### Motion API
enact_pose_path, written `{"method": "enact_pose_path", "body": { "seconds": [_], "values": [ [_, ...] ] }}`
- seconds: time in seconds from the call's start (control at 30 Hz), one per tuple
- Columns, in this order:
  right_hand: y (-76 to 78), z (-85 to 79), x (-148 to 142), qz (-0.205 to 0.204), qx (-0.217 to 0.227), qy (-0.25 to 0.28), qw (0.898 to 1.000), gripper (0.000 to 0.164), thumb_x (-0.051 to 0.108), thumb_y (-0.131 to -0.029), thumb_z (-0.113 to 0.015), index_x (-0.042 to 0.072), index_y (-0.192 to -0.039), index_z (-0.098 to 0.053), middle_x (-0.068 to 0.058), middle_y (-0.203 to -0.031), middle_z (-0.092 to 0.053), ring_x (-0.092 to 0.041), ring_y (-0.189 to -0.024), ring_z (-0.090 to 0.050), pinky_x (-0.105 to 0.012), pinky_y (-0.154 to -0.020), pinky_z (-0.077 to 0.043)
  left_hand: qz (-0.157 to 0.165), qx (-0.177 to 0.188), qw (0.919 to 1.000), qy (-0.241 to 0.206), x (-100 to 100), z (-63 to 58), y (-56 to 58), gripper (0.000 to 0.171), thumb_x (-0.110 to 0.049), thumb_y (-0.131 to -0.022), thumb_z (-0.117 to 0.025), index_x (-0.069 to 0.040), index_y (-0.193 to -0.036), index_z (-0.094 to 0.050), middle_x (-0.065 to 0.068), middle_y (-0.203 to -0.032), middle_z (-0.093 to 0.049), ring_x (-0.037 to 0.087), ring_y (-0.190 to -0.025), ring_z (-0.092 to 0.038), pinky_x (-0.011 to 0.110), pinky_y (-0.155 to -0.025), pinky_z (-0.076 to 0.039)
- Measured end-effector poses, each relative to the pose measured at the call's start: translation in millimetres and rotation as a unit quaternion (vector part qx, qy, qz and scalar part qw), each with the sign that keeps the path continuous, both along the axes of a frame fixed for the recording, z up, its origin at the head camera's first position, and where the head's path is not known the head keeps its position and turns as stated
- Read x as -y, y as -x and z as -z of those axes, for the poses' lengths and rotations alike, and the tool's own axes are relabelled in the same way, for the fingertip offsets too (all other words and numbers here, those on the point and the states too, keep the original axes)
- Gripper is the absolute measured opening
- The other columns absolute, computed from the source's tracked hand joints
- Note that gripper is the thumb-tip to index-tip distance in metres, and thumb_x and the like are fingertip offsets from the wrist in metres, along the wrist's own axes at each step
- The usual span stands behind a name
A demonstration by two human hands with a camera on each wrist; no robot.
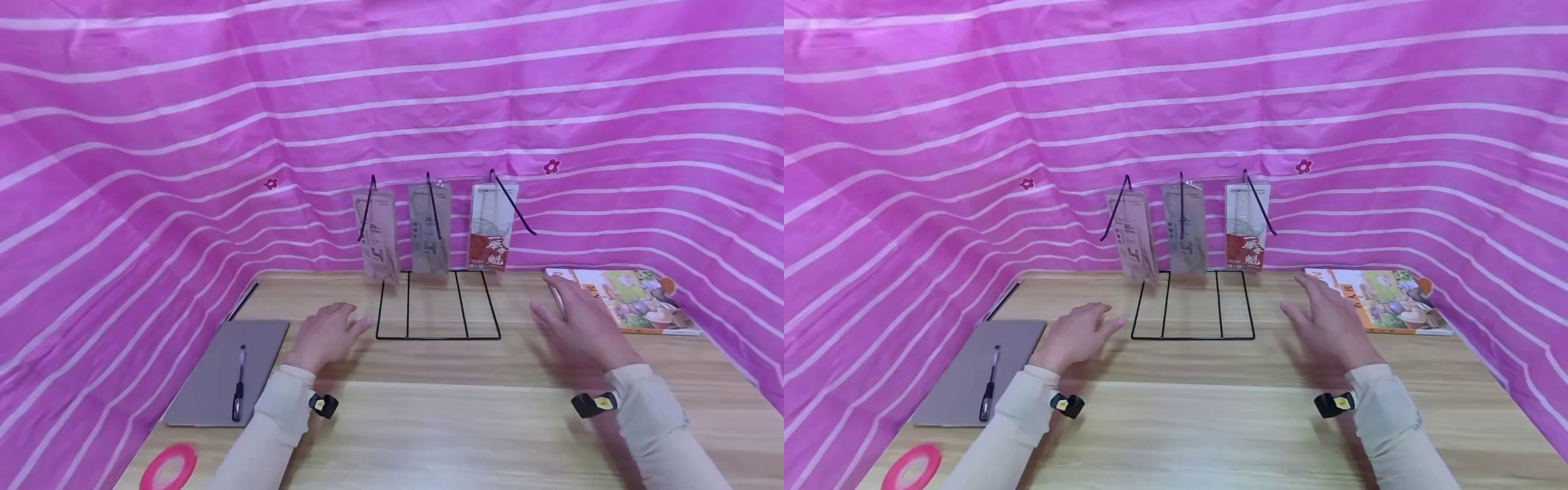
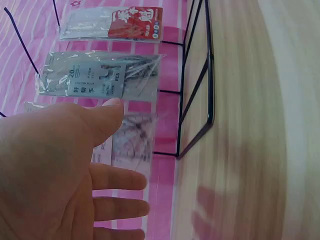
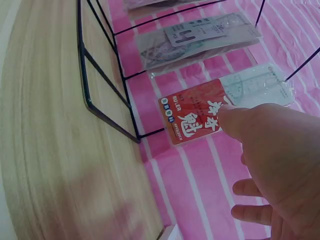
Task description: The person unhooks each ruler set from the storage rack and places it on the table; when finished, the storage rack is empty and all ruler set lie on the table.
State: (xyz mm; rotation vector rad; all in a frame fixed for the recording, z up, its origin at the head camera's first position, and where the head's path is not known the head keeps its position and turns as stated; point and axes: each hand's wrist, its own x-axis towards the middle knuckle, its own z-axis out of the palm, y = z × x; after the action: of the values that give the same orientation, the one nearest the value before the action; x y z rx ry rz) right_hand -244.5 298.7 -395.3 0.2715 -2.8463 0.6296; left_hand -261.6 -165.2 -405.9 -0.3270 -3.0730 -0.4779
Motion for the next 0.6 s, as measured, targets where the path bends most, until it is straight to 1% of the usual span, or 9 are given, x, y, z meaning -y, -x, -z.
{"method": "enact_pose_path", "body": {
  "seconds": [0.07, 0.1, 0.17, 0.23, 0.33, 0.43, 0.5, 0.53, 0.6],
  "values": [
    [1.4, -2.8, 2, -0.006, 0.002, 0.011, 1.000, 0.077, 0.054, -0.106, -0.054, 0.008, -0.164, -0.033, -0.029, -0.167, -0.034, -0.054, -0.151, -0.033, -0.074, -0.120, -0.029, 0.017, 0.007, 0.9998, -0.009, -5, 0.7, 2.4, 0.071, -0.062, -0.106, -0.048, -0.009, -0.153, -0.054, 0.015, -0.159, -0.053, 0.042, -0.146, -0.050, 0.067, -0.120, -0.038],
    [2.4, -3.7, 4, -0.008, 0.007, 0.018, 1.000, 0.077, 0.054, -0.106, -0.055, 0.009, -0.164, -0.033, -0.028, -0.167, -0.034, -0.053, -0.152, -0.032, -0.073, -0.120, -0.029, 0.026, 0.012, 0.9995, -0.015, -7, 2.6, 3.8, 0.069, -0.059, -0.106, -0.050, -0.009, -0.153, -0.054, 0.015, -0.159, -0.053, 0.042, -0.146, -0.049, 0.066, -0.119, -0.039],
    [7.9, -3.8, 7, -0.015, 0.005, 0.031, 0.999, 0.075, 0.053, -0.106, -0.056, 0.010, -0.164, -0.034, -0.026, -0.167, -0.035, -0.052, -0.152, -0.033, -0.073, -0.119, -0.030, 0.047, 0.019, 0.9984, -0.027, -12, 7.3, 7.9, 0.066, -0.054, -0.106, -0.055, -0.009, -0.154, -0.052, 0.014, -0.161, -0.051, 0.041, -0.149, -0.047, 0.065, -0.122, -0.037],
    [14.7, -3.2, 10, -0.027, -0.006, 0.046, 0.999, 0.072, 0.049, -0.107, -0.057, 0.010, -0.163, -0.035, -0.025, -0.167, -0.036, -0.051, -0.152, -0.033, -0.073, -0.120, -0.031, 0.061, 0.025, 0.9971, -0.038, -16, 13.8, 11.3, 0.066, -0.049, -0.105, -0.060, -0.011, -0.157, -0.049, 0.015, -0.164, -0.046, 0.041, -0.153, -0.041, 0.066, -0.125, -0.031],
    [28.3, -3.4, 14, -0.047, -0.020, 0.070, 0.996, 0.067, 0.041, -0.108, -0.059, 0.007, -0.161, -0.038, -0.026, -0.168, -0.032, -0.052, -0.153, -0.031, -0.073, -0.120, -0.029, 0.064, 0.030, 0.9968, -0.037, -19, 23.5, 14.3, 0.069, -0.047, -0.103, -0.063, -0.013, -0.161, -0.044, 0.017, -0.169, -0.039, 0.044, -0.158, -0.030, 0.069, -0.128, -0.020],
    [44.1, -6.8, 21, -0.065, -0.023, 0.099, 0.993, 0.063, 0.035, -0.108, -0.061, 0.005, -0.159, -0.041, -0.028, -0.170, -0.026, -0.054, -0.154, -0.027, -0.075, -0.120, -0.027, 0.054, 0.046, 0.9970, -0.032, -19, 29.8, 15.4, 0.071, -0.049, -0.103, -0.062, -0.017, -0.163, -0.041, 0.016, -0.172, -0.031, 0.047, -0.161, -0.020, 0.072, -0.128, -0.011],
    [55.3, -9.5, 25, -0.071, -0.024, 0.121, 0.990, 0.060, 0.034, -0.108, -0.061, 0.006, -0.158, -0.043, -0.027, -0.172, -0.021, -0.055, -0.154, -0.027, -0.076, -0.119, -0.029, 0.052, 0.054, 0.9967, -0.030, -18, 33.0, 16.8, 0.070, -0.050, -0.103, -0.062, -0.017, -0.162, -0.042, 0.017, -0.173, -0.029, 0.049, -0.161, -0.017, 0.072, -0.128, -0.009],
    [61.2, -10.5, 26, -0.076, -0.027, 0.136, 0.987, 0.059, 0.031, -0.107, -0.062, 0.005, -0.157, -0.044, -0.028, -0.172, -0.020, -0.057, -0.152, -0.031, -0.075, -0.117, -0.032, 0.052, 0.059, 0.9964, -0.031, -18, 34.1, 17.5, 0.070, -0.050, -0.103, -0.061, -0.017, -0.162, -0.042, 0.017, -0.173, -0.028, 0.050, -0.161, -0.015, 0.072, -0.128, -0.008],
    [72.0, -12.1, 29, -0.079, -0.033, 0.164, 0.983, 0.057, 0.027, -0.106, -0.064, 0.003, -0.155, -0.046, -0.028, -0.172, -0.020, -0.057, -0.150, -0.033, -0.075, -0.115, -0.037, 0.054, 0.066, 0.9959, -0.028, -19, 36.1, 19.6, 0.069, -0.051, -0.104, -0.060, -0.017, -0.161, -0.043, 0.017, -0.174, -0.027, 0.050, -0.161, -0.014, 0.072, -0.128, -0.008]
  ]
}}
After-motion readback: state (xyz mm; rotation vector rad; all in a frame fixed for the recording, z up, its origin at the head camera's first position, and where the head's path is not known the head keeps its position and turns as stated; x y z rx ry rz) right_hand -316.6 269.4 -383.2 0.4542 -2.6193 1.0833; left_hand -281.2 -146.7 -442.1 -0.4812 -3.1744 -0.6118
